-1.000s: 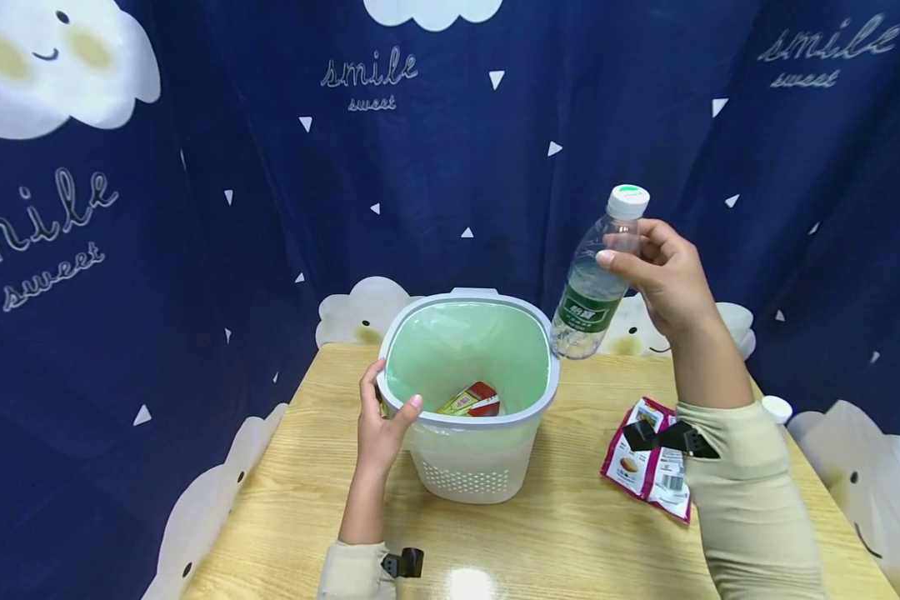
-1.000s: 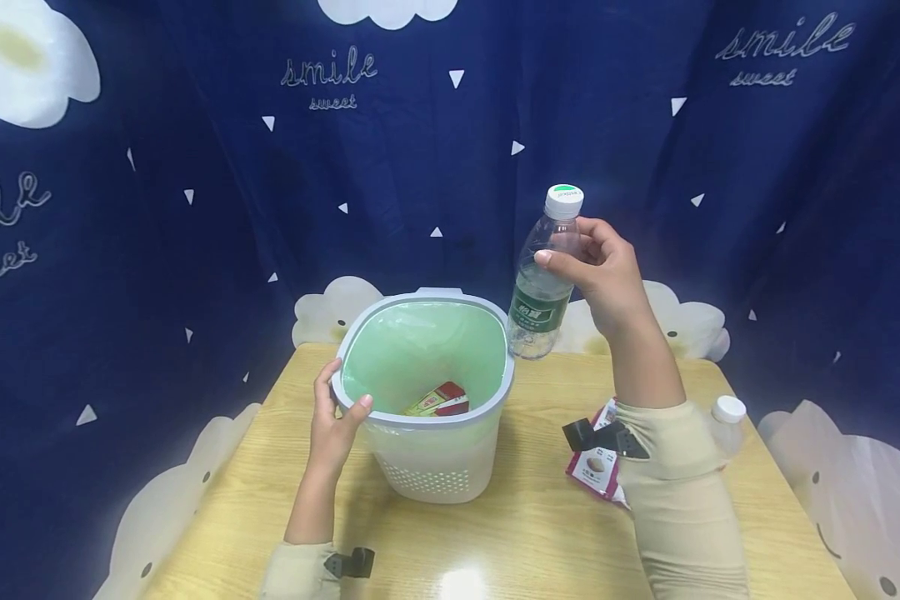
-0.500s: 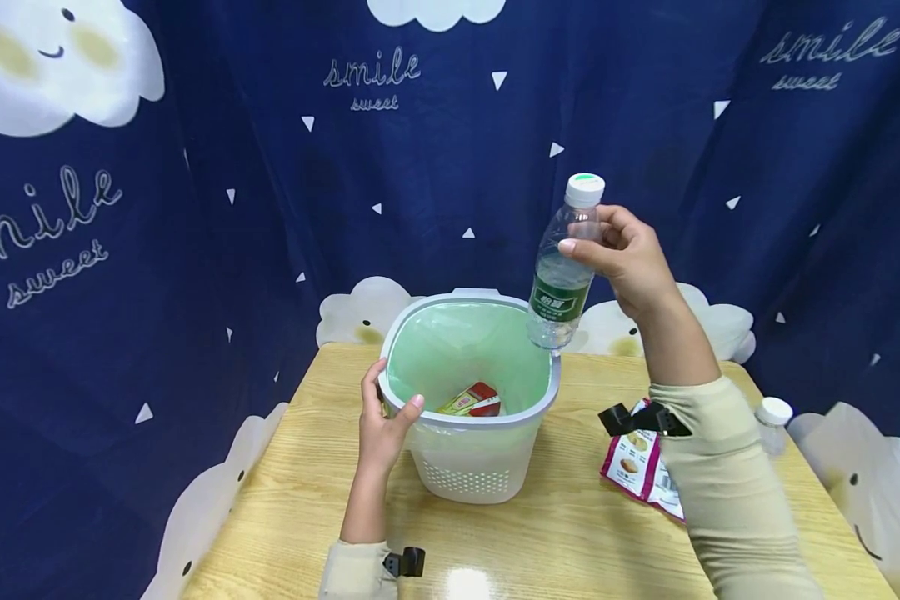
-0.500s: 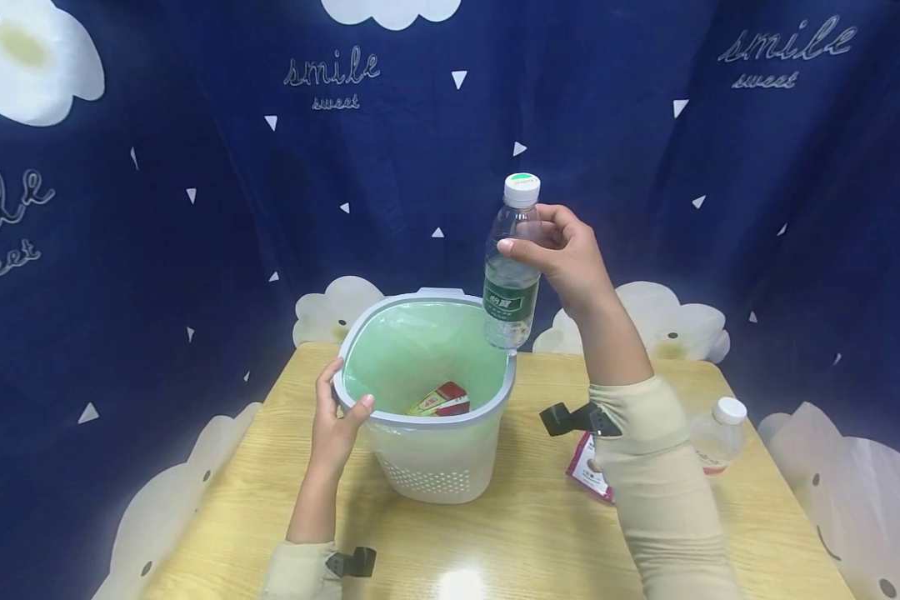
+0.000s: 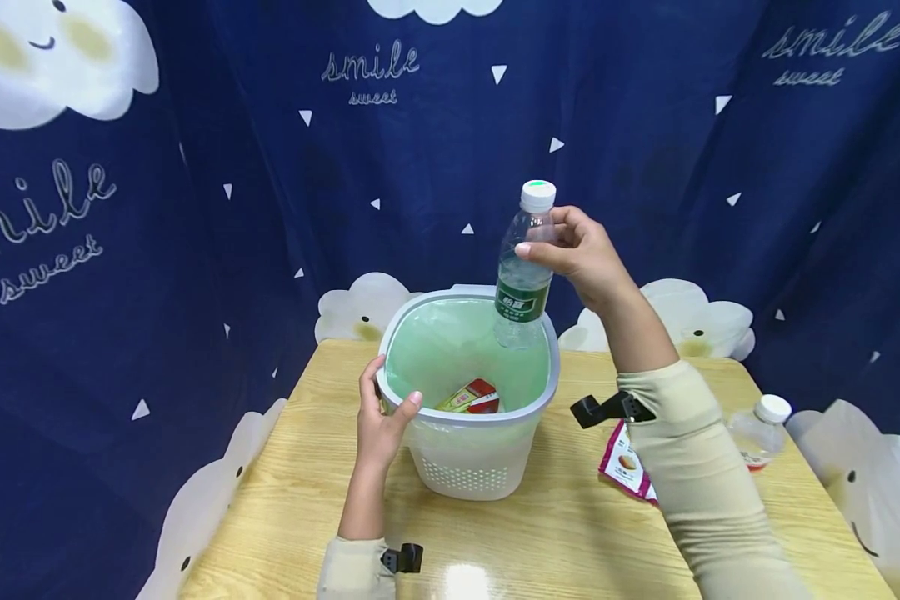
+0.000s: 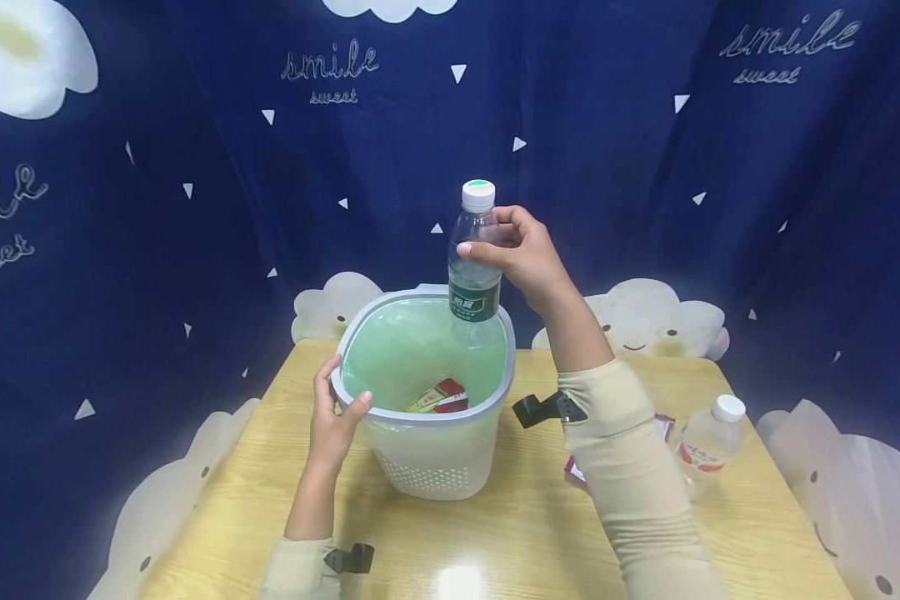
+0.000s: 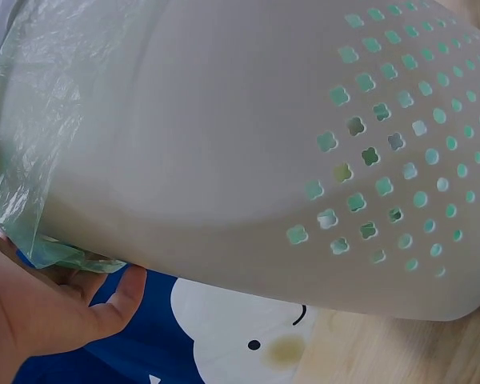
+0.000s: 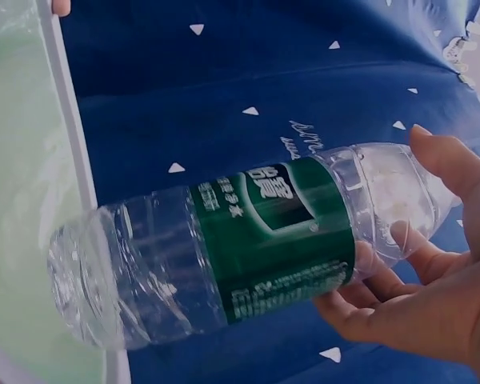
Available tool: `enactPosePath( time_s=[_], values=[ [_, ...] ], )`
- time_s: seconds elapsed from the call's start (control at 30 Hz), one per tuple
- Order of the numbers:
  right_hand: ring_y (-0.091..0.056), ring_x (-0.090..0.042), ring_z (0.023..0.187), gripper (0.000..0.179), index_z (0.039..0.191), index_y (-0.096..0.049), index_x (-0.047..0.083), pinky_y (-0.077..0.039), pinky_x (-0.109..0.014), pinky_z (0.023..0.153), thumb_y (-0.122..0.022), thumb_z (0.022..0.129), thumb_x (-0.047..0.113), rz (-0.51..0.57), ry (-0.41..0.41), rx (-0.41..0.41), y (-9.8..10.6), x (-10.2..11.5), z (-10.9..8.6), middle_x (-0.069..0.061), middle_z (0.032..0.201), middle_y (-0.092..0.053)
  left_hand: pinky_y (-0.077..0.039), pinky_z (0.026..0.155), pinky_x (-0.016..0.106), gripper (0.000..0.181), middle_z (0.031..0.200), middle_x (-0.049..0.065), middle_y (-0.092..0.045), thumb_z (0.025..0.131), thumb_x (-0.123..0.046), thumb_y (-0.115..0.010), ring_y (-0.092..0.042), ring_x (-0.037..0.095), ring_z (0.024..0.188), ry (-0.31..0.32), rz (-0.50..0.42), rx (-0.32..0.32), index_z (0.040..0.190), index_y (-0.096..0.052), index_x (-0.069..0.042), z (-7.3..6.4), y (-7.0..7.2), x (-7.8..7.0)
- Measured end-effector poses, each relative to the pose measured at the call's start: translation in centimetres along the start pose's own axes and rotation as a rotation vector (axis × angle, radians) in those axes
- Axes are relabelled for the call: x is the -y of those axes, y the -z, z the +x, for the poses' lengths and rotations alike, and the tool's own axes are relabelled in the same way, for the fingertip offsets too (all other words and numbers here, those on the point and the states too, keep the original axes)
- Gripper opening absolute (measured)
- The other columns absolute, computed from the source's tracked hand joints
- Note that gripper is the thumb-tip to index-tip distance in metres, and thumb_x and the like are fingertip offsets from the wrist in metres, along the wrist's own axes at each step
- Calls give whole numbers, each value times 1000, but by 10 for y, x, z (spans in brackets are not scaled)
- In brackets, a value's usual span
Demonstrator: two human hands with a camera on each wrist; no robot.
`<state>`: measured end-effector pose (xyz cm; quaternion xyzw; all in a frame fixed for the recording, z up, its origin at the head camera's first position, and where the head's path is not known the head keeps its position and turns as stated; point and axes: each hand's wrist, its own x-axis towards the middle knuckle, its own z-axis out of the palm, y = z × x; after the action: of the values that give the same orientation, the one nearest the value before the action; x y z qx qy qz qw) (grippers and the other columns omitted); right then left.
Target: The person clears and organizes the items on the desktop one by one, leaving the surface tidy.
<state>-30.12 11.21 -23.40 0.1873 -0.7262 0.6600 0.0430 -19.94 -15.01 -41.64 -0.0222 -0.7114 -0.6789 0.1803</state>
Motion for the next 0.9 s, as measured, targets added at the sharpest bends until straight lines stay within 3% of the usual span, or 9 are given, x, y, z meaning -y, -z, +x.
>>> enactPosePath(
  time_s=[0.1,0.3,0.6,0.77,0.9],
  values=[
    [-49,-27,102,48,119,-46,5,-38,-47,90,-72,79,14,-7,-29,15,-5,-4,5,-14,112,-52,-37,92,51,77,140,20,-35,76,-20,-67,-38,31,121,-12,1,6,142,-28,-13,-1,-1,-8],
    [-48,-28,105,52,121,-43,2,-38,-51,92,-72,79,12,23,-88,40,-16,-17,13,-15,113,-51,-39,91,48,74,138,9,-39,76,-26,-71,-40,25,118,-35,6,-17,139,-32,-28,5,1,18],
    [-48,-28,104,54,120,-40,-1,-39,-48,92,-71,78,9,-21,-157,108,-33,-40,27,-17,115,-49,-37,92,48,75,139,7,-38,75,-27,-71,-38,24,121,-22,11,-27,139,-33,-30,4,2,20],
    [-49,-29,100,51,117,-41,-1,-40,-47,88,-70,77,7,-49,-173,167,-40,-50,33,-20,110,-51,-36,94,48,77,141,12,-36,76,-24,-70,-37,27,122,-5,3,-10,142,-30,-24,4,2,15],
    [-49,-31,101,51,117,-42,-1,-41,-48,87,-70,76,7,-56,-191,209,-45,-56,38,-20,111,-50,-36,94,49,77,140,19,-36,76,-20,-68,-37,29,121,-8,8,-3,142,-29,-15,-1,0,-2]
  ],
)
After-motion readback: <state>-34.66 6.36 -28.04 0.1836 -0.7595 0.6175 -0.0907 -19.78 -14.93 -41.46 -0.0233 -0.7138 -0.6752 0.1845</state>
